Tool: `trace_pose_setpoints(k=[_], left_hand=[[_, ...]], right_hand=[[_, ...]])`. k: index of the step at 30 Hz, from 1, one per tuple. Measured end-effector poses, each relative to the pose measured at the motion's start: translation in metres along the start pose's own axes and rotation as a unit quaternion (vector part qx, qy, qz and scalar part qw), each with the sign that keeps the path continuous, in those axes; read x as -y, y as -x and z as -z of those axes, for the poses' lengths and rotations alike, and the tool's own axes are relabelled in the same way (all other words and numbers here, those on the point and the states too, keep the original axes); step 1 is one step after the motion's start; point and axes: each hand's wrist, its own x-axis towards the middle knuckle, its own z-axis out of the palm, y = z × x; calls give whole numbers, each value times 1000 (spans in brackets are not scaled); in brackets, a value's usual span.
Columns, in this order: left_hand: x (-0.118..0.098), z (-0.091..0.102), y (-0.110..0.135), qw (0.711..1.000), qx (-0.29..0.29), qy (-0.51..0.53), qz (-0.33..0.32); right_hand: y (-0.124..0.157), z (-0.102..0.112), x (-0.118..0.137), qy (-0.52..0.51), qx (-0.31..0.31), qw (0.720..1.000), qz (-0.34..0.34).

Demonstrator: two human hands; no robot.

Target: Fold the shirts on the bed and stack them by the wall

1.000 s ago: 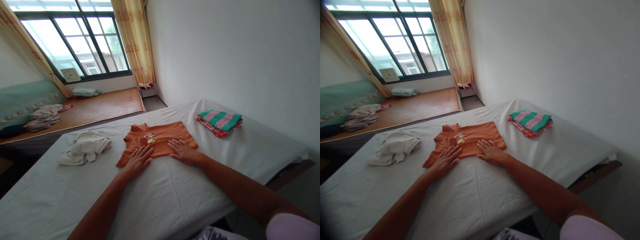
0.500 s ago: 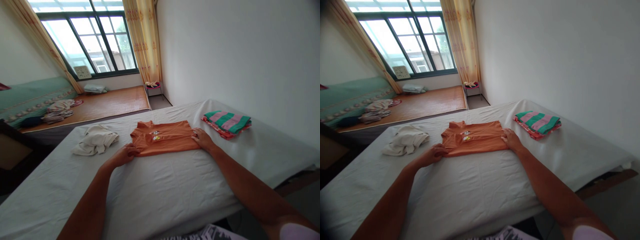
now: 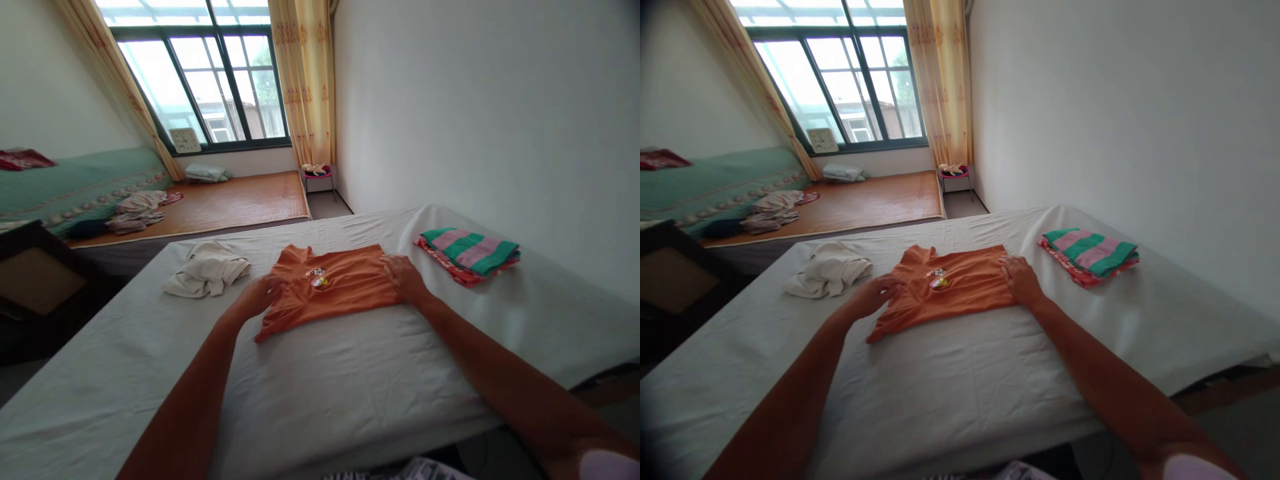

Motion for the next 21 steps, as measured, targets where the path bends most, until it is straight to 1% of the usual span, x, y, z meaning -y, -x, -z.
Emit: trace_pose_setpoints(k=[1,2,4,6,7,8,10,12,14,16,18,21], left_hand=[[-1,-13,-6,1000,-23,-17,-13],[-3,-26,-11,999,-32,-29,-31],[-6,-49,-20,997,-25,-51,-56],[-5,-65,-24,996,-11,-80,-46],[-3,-69,-24,995,-5,-94,-32],[2,-71,-24,994,1,-107,-15],[15,-69,-21,991,1,-133,23],[31,-63,-16,985,-15,-158,68],[45,-56,-12,978,-43,-174,108],[56,-49,-11,975,-70,-173,124],[63,-42,-15,975,-91,-161,127],[69,-28,-31,969,-125,-147,154]], right_hand=[[-3,-2,18,-6,37,999,39],[-6,-6,37,-16,90,992,88],[-12,-17,72,-30,182,971,153],[-21,-29,94,-41,243,954,171],[-27,-35,97,-46,260,950,169],[-33,-41,94,-48,269,948,160],[-47,-49,73,-37,271,954,123],[-58,-54,40,0,261,963,61],[-65,-57,6,46,243,969,-14],[-66,-60,-20,77,226,968,-79],[-65,-64,-35,90,204,969,-110],[-61,-70,-43,91,169,976,-104]])
